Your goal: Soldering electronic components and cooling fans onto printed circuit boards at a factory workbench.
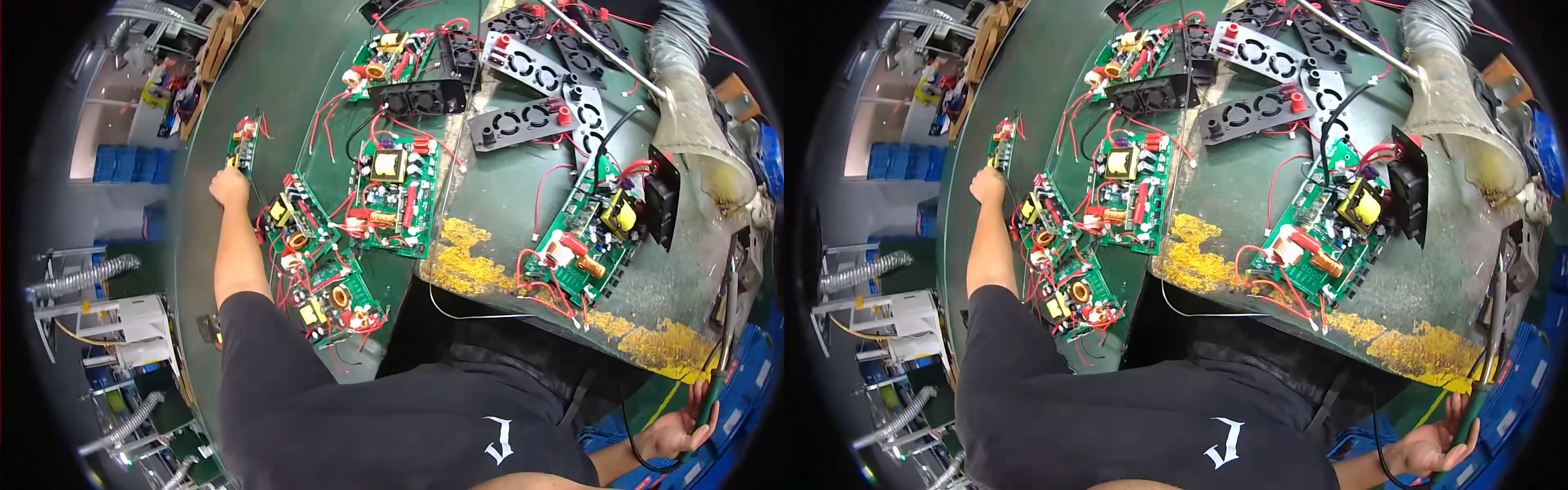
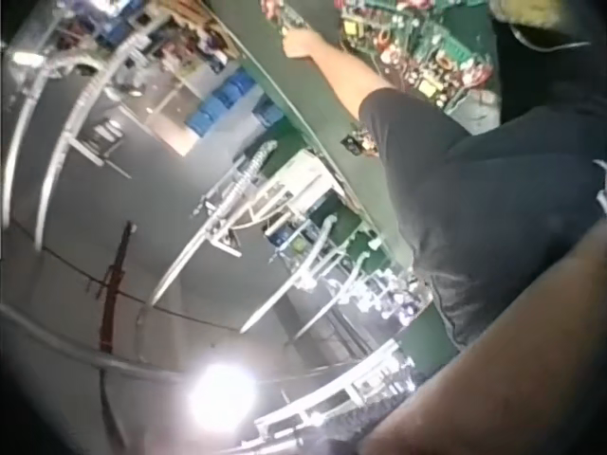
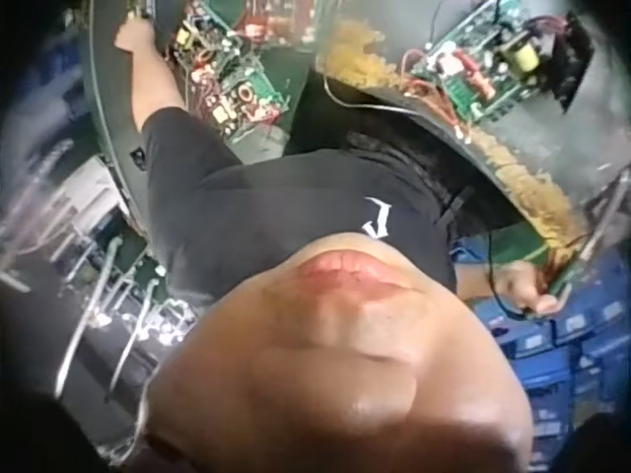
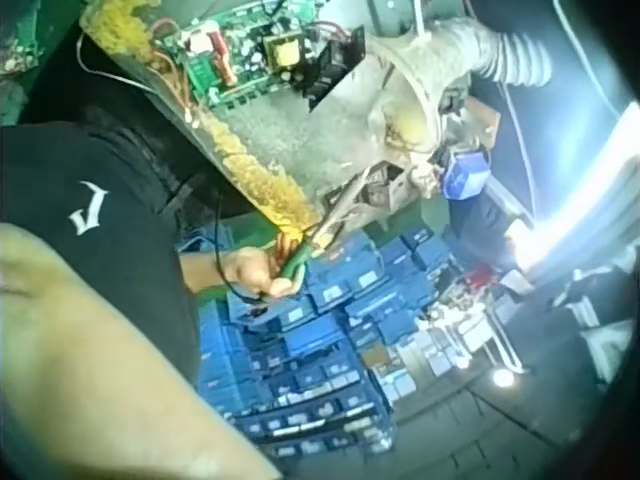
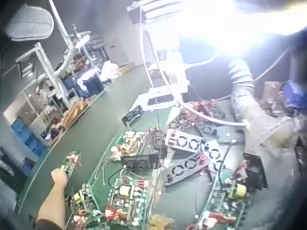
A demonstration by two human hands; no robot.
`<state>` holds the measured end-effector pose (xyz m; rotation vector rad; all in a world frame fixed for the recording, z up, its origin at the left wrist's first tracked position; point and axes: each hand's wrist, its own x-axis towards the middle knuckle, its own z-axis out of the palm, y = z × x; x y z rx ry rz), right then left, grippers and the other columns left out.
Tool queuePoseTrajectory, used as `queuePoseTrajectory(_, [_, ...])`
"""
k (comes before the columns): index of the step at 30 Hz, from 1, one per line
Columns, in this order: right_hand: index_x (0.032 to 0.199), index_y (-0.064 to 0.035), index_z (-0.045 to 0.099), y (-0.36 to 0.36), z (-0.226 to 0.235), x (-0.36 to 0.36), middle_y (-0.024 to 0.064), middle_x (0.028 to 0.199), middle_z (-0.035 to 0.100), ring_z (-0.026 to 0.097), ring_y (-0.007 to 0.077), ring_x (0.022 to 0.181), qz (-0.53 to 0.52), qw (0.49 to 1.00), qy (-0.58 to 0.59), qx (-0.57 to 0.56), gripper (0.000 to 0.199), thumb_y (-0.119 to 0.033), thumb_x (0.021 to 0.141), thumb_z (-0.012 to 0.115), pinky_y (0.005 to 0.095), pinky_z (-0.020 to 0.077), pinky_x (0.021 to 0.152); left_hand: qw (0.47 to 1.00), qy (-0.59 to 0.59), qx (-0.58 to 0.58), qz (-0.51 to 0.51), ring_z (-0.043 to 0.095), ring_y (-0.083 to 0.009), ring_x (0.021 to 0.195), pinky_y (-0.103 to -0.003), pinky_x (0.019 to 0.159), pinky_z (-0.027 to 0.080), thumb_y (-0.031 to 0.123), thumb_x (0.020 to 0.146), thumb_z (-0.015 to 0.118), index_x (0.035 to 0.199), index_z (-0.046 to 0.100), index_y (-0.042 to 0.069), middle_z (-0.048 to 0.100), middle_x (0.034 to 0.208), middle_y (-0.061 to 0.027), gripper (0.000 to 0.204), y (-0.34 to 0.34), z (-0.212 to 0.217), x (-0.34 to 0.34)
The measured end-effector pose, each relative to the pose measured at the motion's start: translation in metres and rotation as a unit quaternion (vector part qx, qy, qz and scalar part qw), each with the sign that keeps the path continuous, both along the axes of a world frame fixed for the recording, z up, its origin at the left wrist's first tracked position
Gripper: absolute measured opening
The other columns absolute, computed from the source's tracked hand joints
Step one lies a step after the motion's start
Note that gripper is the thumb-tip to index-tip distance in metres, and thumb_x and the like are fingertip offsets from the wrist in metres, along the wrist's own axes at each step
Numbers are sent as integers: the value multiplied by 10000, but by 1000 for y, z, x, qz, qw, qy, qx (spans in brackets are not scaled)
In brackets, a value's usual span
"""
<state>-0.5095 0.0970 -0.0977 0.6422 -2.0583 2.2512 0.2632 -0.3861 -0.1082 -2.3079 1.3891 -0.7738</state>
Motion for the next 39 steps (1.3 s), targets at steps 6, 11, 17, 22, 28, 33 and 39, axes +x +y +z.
queuePoseTrajectory(6, [1321, 92, 482, 7, -9, -4, 365, 1183, 618, 676, 434, 1037, 41, 999, -4, -23, 542, -324, 1005, 340, 469, 546, 954, 999, -21, -11, -46, 656, -296, 1013, -457, 838, 479, 321, 852, 641, 941, 746, 126, 719, 1042, -75, 239, 7, 17, 7])
queuePoseTrajectory(11, [1354, 68, 474, 28, -20, -7, 347, 1251, 597, 658, 413, 1097, 142, 988, 10, -52, 517, -304, 1030, 319, 460, 513, 996, 997, -68, -2, -25, 659, -274, 1049, -454, 867, 470, 352, 864, 619, 961, 746, 154, 734, 1037, -78, 254, 25, 9, 4])
queuePoseTrajectory(17, [1347, 72, 474, 55, -7, 2, 362, 1226, 604, 667, 421, 1074, 135, 989, 5, -60, 515, -299, 1025, 324, 454, 516, 989, 999, -35, 4, 40, 662, -274, 1099, -443, 906, 478, 324, 892, 545, 1008, 762, 134, 739, 1076, -76, 311, 29, -2, 24])
queuePoseTrajectory(22, [1321, 77, 490, 34, -9, 11, 372, 1173, 622, 684, 423, 1025, 88, 995, 1, -56, 502, -293, 1015, 344, 453, 548, 937, 998, -18, 47, 49, 621, -266, 1166, -452, 945, 452, 465, 835, 689, 1037, 763, 142, 739, 1102, -52, 389, 50, 9, 12])
queuePoseTrajectory(28, [1303, 98, 505, 29, -18, -6, 365, 1171, 624, 684, 440, 1013, 83, 993, -20, -76, 525, -299, 995, 353, 462, 559, 929, 997, -58, 37, -27, 576, -328, 1182, -504, 982, 442, 420, 768, 747, 1027, 718, 66, 702, 1070, -150, 440, 65, 96, 27])
queuePoseTrajectory(33, [1343, 93, 498, 38, -44, -44, 343, 1285, 581, 614, 471, 1158, 226, 963, -77, -122, 556, -325, 1005, 356, 523, 469, 1053, 974, -181, 107, -89, 565, -361, 1137, -536, 954, 447, 193, 827, 606, 1090, 624, 64, 639, 1113, -153, 293, 85, 208, 27])
queuePoseTrajectory(39, [1352, 85, 490, 13, -57, -77, 373, 1286, 565, 613, 479, 1154, 224, 970, -55, -82, 573, -327, 988, 330, 531, 463, 1060, 933, -121, 186, -284, 521, -265, 1140, -435, 950, 383, 180, 691, 783, 818, 775, 164, 598, 1017, -40, 128, 161, 306, -115])
